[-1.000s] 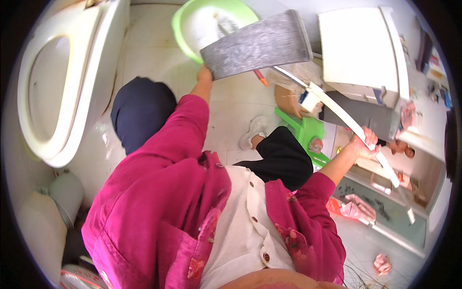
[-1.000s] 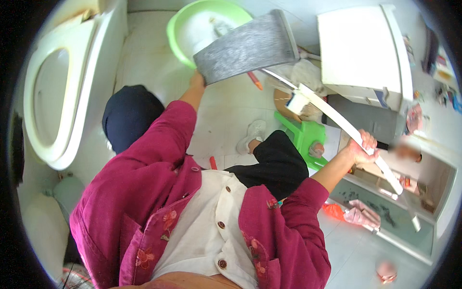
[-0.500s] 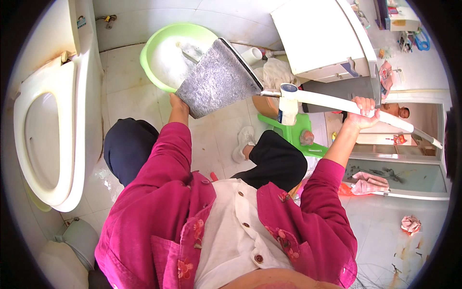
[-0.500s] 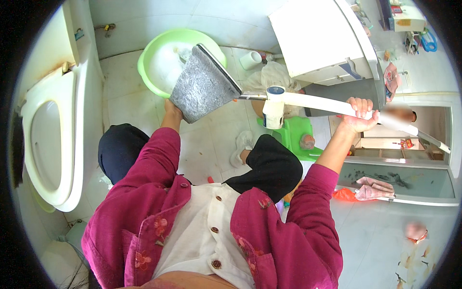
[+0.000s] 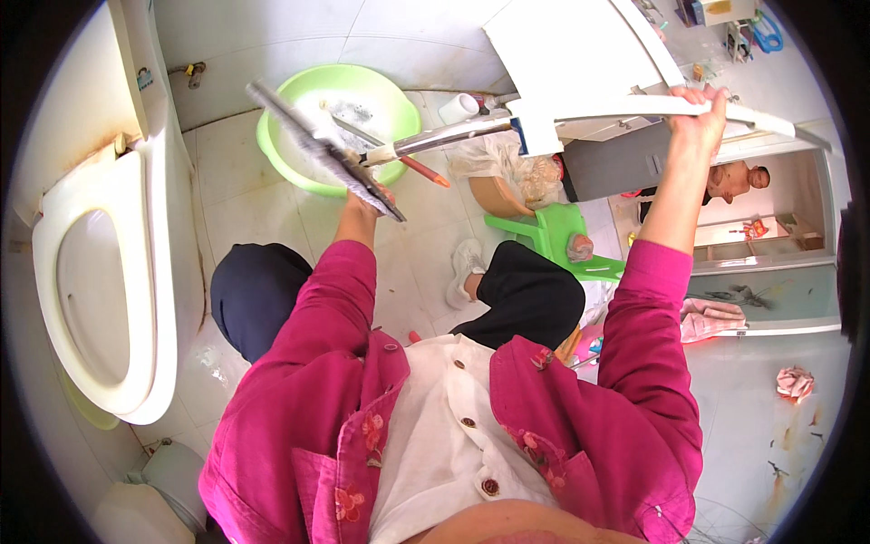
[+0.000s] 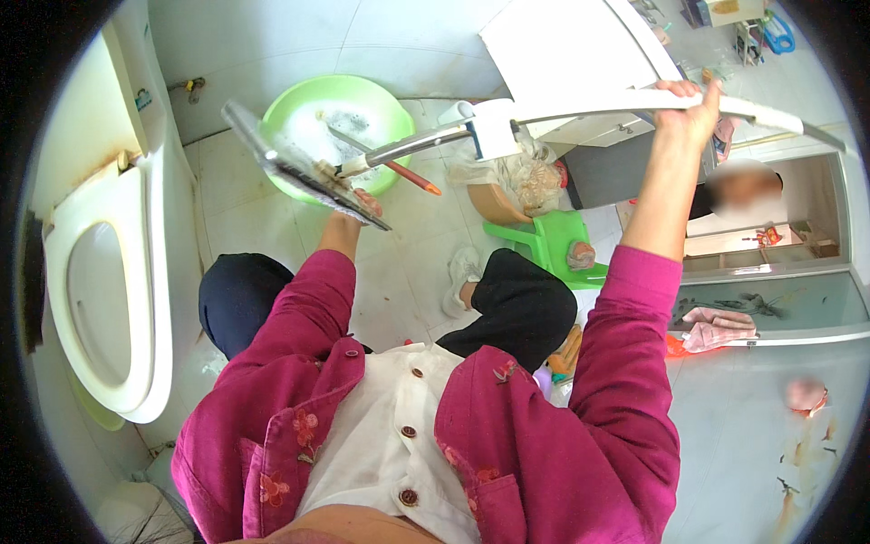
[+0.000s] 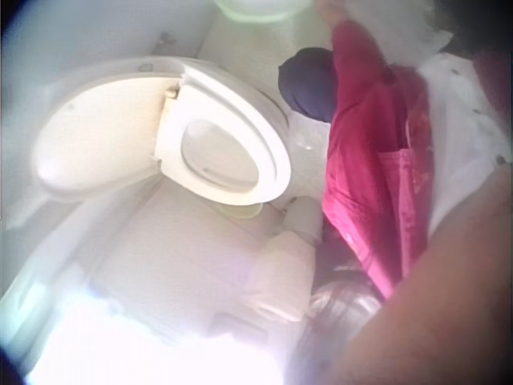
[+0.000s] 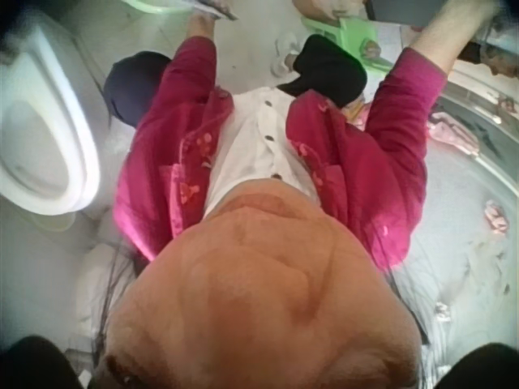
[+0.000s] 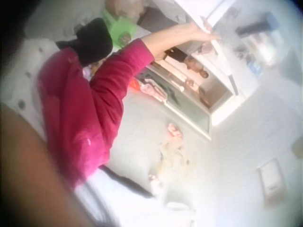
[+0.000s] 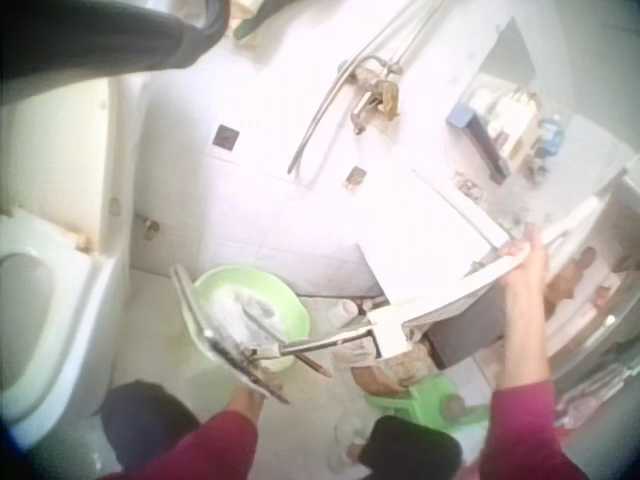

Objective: The person washes a gray mop head in a green basin of soapy water, wrings it out, and attaches it to a white mop handle. They secure the head using a locking mechanism on the handle and then pour the soapy water from the basin into the toilet.

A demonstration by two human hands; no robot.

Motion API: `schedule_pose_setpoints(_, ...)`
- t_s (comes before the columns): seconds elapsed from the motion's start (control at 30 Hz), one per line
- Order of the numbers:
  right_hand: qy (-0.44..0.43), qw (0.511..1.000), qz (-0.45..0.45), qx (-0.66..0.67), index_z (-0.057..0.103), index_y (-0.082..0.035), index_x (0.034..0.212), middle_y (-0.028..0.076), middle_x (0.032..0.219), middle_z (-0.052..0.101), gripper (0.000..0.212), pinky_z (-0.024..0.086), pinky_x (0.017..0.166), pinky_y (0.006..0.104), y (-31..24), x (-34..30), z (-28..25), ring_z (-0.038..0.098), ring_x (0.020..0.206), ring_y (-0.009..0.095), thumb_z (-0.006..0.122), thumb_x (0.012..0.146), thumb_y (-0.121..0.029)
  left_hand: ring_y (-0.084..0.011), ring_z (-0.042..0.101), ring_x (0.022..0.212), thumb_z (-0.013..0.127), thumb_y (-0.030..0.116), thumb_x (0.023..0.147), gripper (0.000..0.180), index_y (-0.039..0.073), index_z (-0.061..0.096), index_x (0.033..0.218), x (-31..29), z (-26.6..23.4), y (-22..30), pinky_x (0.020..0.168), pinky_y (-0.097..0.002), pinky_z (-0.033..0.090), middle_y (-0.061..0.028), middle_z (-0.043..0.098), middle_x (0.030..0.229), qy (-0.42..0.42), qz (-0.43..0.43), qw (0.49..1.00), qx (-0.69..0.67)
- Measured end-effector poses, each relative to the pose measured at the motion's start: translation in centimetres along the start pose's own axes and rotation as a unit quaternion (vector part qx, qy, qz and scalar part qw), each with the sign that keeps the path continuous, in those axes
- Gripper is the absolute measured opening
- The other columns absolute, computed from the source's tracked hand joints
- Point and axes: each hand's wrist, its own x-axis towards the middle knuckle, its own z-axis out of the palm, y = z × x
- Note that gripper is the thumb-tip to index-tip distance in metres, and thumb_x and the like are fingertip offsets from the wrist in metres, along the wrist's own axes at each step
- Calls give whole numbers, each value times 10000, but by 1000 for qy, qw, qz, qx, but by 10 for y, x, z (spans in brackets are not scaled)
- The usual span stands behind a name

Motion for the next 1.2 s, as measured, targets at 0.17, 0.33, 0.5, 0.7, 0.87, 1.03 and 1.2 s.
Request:
schedule_pose_setpoints(0.17,-86,989,90,82,399,-101,704,-13,571,384,456,407,596,377,36,14,61,374,455,149,544,949,-458,-189,443,564,428,455,937,380,134,501,748,34,-13,33,612,-390,380,5,451,619,-333,-100,932,-103)
schedule_pose_setpoints(0.33,-35,982,144,117,400,-99,710,-16,561,383,238,415,619,388,57,9,10,375,445,150,548,855,-218,-234,597,841,465,456,940,410,80,593,1042,-33,15,-35,762,-439,465,-95,625,897,-486,-184,847,-117)
schedule_pose_setpoints(0.5,-19,990,94,103,358,-112,696,-19,530,343,194,416,605,394,70,14,26,364,430,153,490,825,-172,-258,610,1033,465,459,946,475,74,559,1207,-76,64,-15,921,-463,473,-151,622,1133,-409,22,912,2)
schedule_pose_setpoints(0.7,-22,995,25,94,332,-119,706,-12,536,337,230,416,587,382,64,-3,48,369,447,161,446,887,-203,-385,486,1256,387,401,1002,498,86,476,1377,-86,116,15,1039,-706,311,-149,532,1366,-472,64,879,4)
schedule_pose_setpoints(0.87,-50,993,-50,99,356,-116,804,18,589,390,232,431,583,396,49,-40,56,404,500,172,524,929,-217,-372,362,1350,362,370,1005,501,92,421,1418,-138,138,-8,1053,-763,203,-146,452,1434,-494,44,867,40)
schedule_pose_setpoints(1.03,-81,990,-85,74,393,-87,867,36,630,427,194,487,611,442,48,-64,69,432,533,181,562,923,-165,-372,176,1445,296,316,994,544,33,317,1458,-130,140,-9,1060,-760,181,-144,293,1537,-433,11,898,76)
schedule_pose_setpoints(1.2,-118,987,-102,44,429,-60,918,42,635,444,138,505,586,408,67,-76,71,456,539,176,556,908,-113,-416,375,1341,297,327,1009,559,-42,301,1430,-132,140,-10,1043,-689,327,-246,316,1485,-405,-46,913,5)
